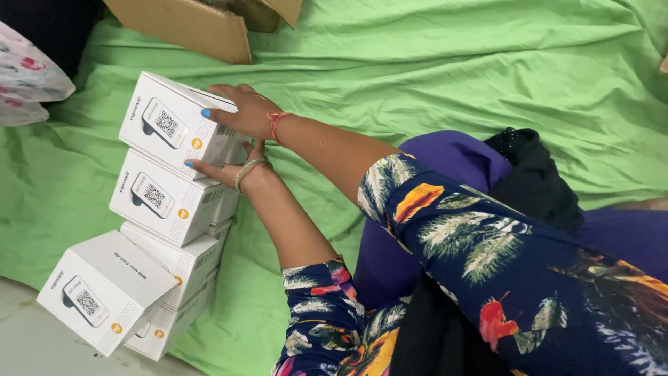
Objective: The person unboxes items, checks them, and places them into white boxes.
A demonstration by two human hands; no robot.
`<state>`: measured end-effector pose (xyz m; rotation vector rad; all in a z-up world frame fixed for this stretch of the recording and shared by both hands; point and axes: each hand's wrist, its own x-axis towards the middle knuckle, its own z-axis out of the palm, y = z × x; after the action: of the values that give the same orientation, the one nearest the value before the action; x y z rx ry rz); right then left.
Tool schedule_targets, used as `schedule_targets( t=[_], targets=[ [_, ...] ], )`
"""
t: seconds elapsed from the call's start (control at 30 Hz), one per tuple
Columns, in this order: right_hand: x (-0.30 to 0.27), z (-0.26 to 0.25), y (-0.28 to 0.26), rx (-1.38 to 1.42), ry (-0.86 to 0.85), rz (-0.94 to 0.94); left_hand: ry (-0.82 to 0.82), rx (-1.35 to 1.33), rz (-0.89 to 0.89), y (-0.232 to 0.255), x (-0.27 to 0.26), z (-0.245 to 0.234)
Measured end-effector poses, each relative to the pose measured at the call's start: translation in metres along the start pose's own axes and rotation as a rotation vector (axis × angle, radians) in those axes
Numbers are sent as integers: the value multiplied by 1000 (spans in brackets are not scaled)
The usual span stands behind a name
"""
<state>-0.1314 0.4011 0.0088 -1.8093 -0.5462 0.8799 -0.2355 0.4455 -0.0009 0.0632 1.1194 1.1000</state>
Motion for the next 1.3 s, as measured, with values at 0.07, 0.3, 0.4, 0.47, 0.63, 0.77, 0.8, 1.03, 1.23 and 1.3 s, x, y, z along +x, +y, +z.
schedule_targets(
  t=[0.07, 0.3, 0.4, 0.47, 0.63, 0.77, 0.8, 1.03, 1.23, 1.3],
  targets=[
    [12, 9, -5, -61, -64, -165, -293, -73, -35, 6, -8, 2],
    [2, 22, 20, 93, -106, -10, -261, -24, 33, -2, 12, -2],
    [1, 31, 61, 444, -102, -152, -294, -104, 15, -18, 1, -4],
    [-1, 39, 86, 410, 1, -284, -364, -35, 203, -24, -9, -5],
    [-20, 20, 97, 512, -8, -195, -246, 44, 156, -34, -23, -12],
    [-63, -85, 31, 848, -18, 3, -420, 162, 219, -56, -107, 4],
    [-75, -122, 24, 839, -8, -12, -434, 152, 211, -63, -122, 10],
    [-210, -361, 72, 675, 166, -293, -1014, 634, -296, -170, -190, 51],
    [-331, -440, 132, 33, 582, -374, -932, 919, -771, -295, -311, 37],
    [-348, -451, 161, -63, 671, -359, -877, 935, -838, -325, -342, 21]
  ],
)
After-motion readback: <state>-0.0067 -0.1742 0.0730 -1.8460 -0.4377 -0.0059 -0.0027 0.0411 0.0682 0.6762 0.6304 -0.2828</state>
